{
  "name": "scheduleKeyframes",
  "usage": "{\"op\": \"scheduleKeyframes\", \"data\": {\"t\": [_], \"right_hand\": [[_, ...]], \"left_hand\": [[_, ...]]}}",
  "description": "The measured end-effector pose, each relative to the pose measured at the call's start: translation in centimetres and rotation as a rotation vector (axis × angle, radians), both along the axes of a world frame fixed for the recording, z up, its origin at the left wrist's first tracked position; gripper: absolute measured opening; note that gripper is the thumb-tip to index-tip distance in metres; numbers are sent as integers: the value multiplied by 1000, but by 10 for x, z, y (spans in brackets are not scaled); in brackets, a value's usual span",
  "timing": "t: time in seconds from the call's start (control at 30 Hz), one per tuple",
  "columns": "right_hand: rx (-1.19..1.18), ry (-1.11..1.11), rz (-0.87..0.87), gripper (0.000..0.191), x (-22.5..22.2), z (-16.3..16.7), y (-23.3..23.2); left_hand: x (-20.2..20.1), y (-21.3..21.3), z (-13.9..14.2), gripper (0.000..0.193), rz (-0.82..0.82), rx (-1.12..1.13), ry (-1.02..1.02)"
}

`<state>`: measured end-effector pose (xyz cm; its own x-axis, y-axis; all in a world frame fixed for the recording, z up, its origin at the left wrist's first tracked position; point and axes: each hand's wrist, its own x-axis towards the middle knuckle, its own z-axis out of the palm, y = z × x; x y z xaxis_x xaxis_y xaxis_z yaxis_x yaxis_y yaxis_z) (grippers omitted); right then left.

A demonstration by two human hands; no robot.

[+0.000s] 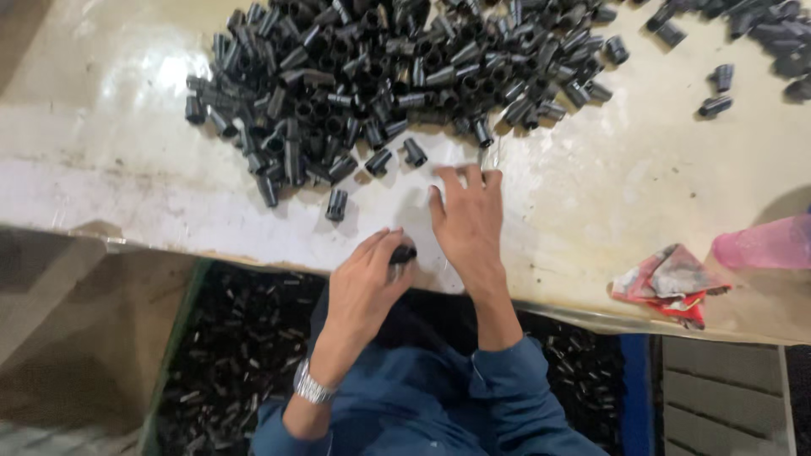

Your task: The person repeatedly picks up small black plastic connectors from a table, holds them in both hands to inspect the openings, and then drops them into a blue bin. The process is repeated continuously throughout the clip.

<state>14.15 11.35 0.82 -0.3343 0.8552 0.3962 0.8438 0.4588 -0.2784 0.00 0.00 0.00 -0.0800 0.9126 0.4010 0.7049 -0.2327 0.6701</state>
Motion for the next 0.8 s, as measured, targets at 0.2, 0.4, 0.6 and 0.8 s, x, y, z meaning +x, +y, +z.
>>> {"op": "scheduleKeyframes", "data": {"t": [0.2,0.4,0.6,0.8], "right_hand": [[-32,-34,111,44,-5,-1,1],[-131,268,104,41,22,11,-45],[-244,551,104,44,43,12,-92],[-377,899,106,51,50,-1,-107]], "left_hand": [[15,-29,-10,34,159,37,-467],[20,-35,-20,46,45,-113,-1576],[41,-33,-55,38,-195,-184,-1865],[58,-28,-80,37,-270,-290,-1887]]}}
